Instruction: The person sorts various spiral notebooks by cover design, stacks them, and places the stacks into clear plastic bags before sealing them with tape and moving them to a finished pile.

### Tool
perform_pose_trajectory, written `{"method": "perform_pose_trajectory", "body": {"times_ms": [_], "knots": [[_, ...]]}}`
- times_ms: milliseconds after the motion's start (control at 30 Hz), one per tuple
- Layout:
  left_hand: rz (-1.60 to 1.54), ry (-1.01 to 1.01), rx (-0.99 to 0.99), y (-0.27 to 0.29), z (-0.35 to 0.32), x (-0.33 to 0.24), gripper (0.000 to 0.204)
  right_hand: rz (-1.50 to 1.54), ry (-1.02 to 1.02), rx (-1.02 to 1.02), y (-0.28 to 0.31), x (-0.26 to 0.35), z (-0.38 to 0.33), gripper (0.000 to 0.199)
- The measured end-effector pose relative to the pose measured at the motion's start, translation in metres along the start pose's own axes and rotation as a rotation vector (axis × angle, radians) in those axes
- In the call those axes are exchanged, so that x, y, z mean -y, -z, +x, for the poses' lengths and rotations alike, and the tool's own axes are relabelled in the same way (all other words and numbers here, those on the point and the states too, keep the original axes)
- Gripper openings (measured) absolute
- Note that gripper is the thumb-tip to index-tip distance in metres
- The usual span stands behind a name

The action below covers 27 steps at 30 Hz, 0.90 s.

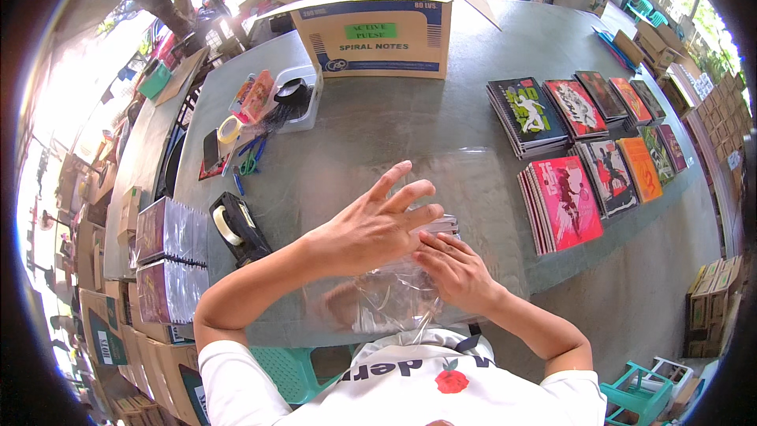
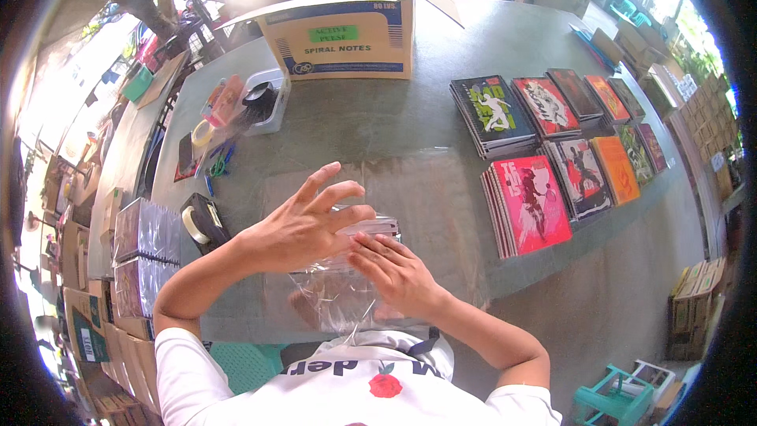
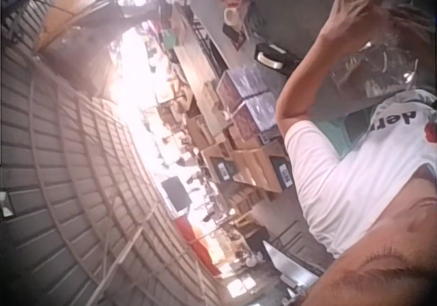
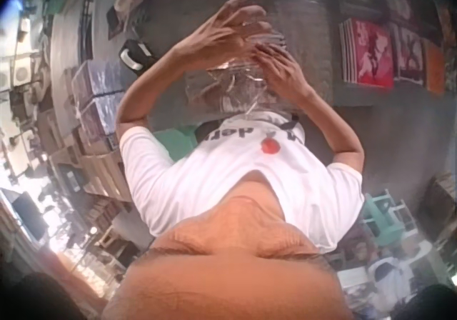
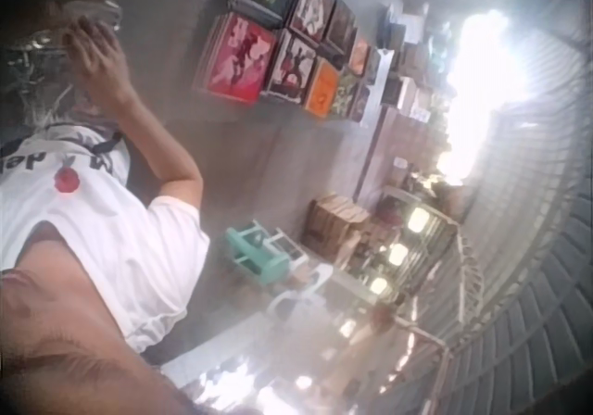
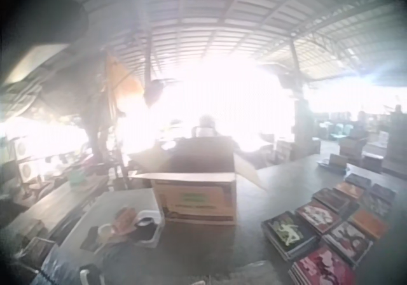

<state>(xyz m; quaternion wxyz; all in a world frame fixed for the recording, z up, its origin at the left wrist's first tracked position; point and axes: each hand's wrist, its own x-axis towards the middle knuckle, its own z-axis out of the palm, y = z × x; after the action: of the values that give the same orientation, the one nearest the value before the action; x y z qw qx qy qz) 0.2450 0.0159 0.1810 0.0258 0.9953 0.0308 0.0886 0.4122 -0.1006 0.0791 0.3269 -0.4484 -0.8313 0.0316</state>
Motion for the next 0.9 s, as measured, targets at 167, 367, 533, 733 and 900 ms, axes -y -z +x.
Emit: {"method": "perform_pose_trajectory", "body": {"times_ms": [167,367,533,733,900], "knots": [[0.070,0.114,-0.006,-0.001,0.000,-0.005,0.008,-0.044,0.070,0.039,0.002,0.001,0.002,0.052],[-0.288,0.522,-0.567,0.029,-0.038,0.006,0.017,-0.165,-0.013,-0.049,0.015,0.008,0.006,0.044],[-0.843,0.753,-0.572,-0.043,-0.044,-0.006,0.017,-0.043,0.053,-0.026,0.013,0.007,0.015,0.041],[-0.652,0.436,-0.778,-0.010,-0.090,-0.024,0.028,0.122,-0.007,0.037,0.018,-0.008,0.014,0.037],[-0.105,0.674,-0.737,-0.094,-0.085,-0.056,0.036,0.203,-0.002,0.098,0.018,-0.006,0.023,0.039]]}}
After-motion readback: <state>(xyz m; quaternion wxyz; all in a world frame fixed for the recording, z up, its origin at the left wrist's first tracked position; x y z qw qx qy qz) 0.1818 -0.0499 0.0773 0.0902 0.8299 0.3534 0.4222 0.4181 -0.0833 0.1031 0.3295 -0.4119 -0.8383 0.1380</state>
